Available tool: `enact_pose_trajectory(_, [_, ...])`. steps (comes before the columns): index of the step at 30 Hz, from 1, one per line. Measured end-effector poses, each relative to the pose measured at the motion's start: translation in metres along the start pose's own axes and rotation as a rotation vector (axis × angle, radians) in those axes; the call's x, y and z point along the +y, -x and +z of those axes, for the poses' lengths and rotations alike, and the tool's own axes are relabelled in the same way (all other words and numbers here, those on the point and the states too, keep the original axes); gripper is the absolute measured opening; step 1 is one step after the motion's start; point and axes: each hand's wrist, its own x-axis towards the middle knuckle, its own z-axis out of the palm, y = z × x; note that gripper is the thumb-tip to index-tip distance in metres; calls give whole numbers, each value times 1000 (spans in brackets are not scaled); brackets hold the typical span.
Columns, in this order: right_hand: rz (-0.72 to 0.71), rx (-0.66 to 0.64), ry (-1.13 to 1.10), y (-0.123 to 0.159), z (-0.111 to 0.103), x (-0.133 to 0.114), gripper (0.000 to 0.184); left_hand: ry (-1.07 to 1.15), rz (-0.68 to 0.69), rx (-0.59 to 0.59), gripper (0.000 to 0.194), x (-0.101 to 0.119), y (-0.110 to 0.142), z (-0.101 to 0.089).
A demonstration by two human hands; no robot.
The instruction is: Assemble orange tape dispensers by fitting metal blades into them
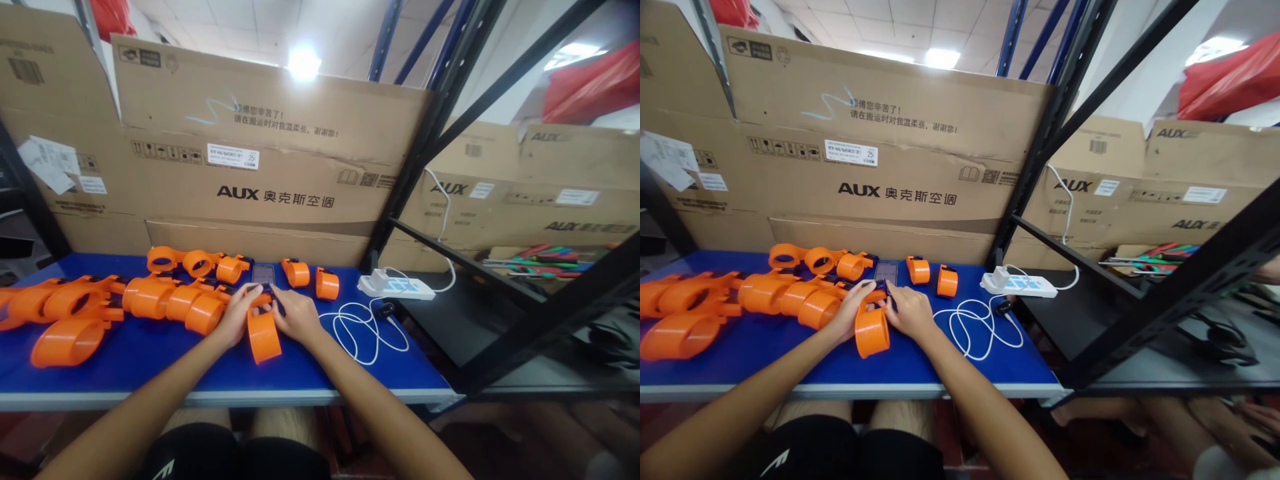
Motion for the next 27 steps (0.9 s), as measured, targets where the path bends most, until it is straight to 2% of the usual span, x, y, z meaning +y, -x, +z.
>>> enact_pose_trajectory(12, [8, -30, 2, 3, 2, -3, 67, -53, -19, -77, 40, 5, 7, 4])
enact_pose_trajectory(27, [-12, -35, -95, 7, 13, 1, 68, -49, -14, -94, 32, 7, 9, 6])
